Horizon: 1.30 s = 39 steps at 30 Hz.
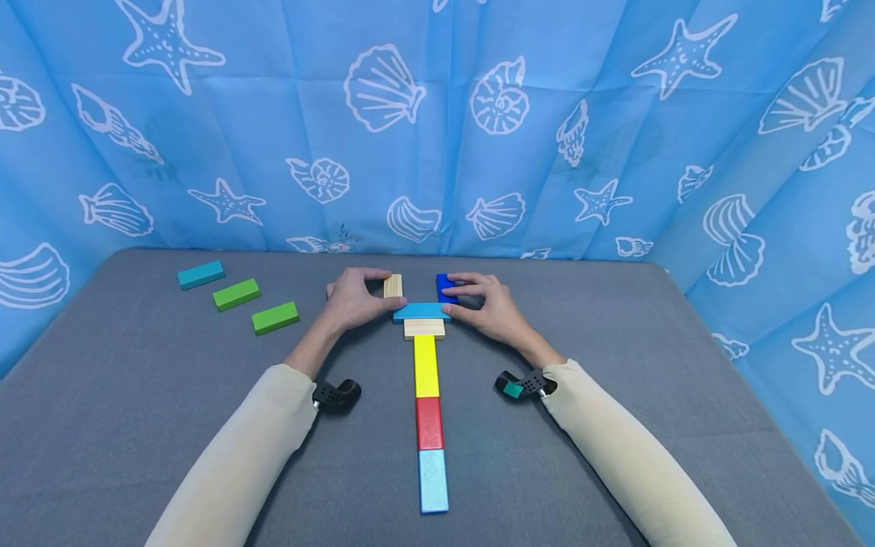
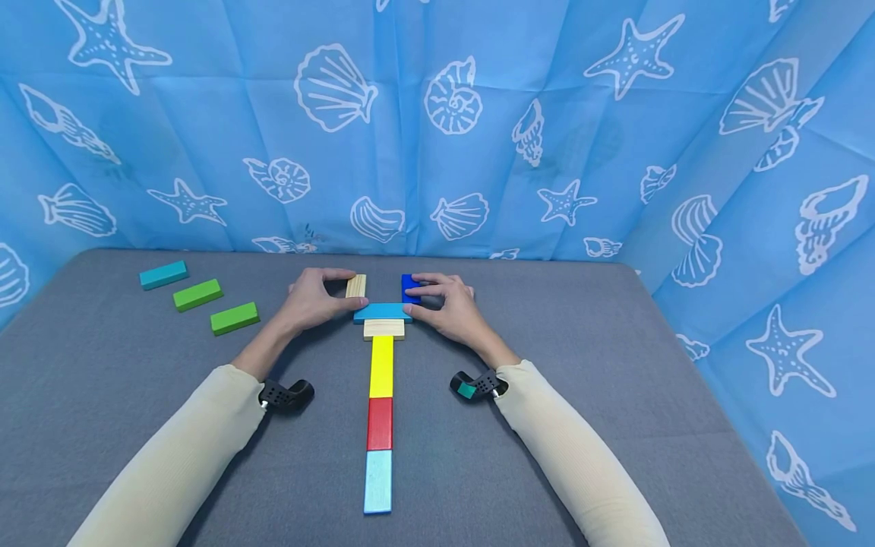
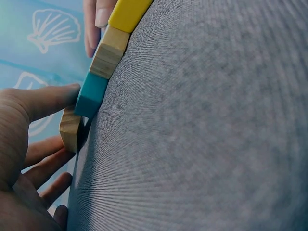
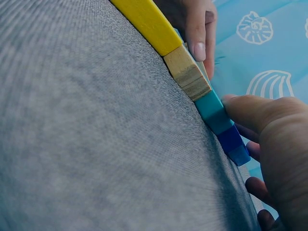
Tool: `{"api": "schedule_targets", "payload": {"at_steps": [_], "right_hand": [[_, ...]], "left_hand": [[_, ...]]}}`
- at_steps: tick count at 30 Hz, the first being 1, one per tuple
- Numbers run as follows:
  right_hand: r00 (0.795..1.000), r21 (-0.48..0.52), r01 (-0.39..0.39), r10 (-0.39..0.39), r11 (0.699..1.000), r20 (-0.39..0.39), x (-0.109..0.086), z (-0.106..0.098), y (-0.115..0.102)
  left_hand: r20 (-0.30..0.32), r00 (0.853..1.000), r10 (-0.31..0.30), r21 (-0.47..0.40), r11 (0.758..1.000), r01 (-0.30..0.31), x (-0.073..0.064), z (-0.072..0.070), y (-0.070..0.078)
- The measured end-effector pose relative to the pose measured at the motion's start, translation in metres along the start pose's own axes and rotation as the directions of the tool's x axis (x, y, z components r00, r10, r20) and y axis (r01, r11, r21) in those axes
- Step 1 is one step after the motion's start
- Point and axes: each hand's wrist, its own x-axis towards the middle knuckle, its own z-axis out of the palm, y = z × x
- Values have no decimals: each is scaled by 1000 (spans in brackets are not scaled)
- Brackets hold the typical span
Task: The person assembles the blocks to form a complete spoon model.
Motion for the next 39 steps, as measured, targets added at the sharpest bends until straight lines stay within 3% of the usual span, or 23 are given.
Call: {"api": "schedule_targets", "payload": {"at_steps": [39], "right_hand": [[1000,6,1,-1,1000,-1,0,0,0]], "left_hand": [[-48,999,23,-20,1000,-24,-1,3,-2]]}}
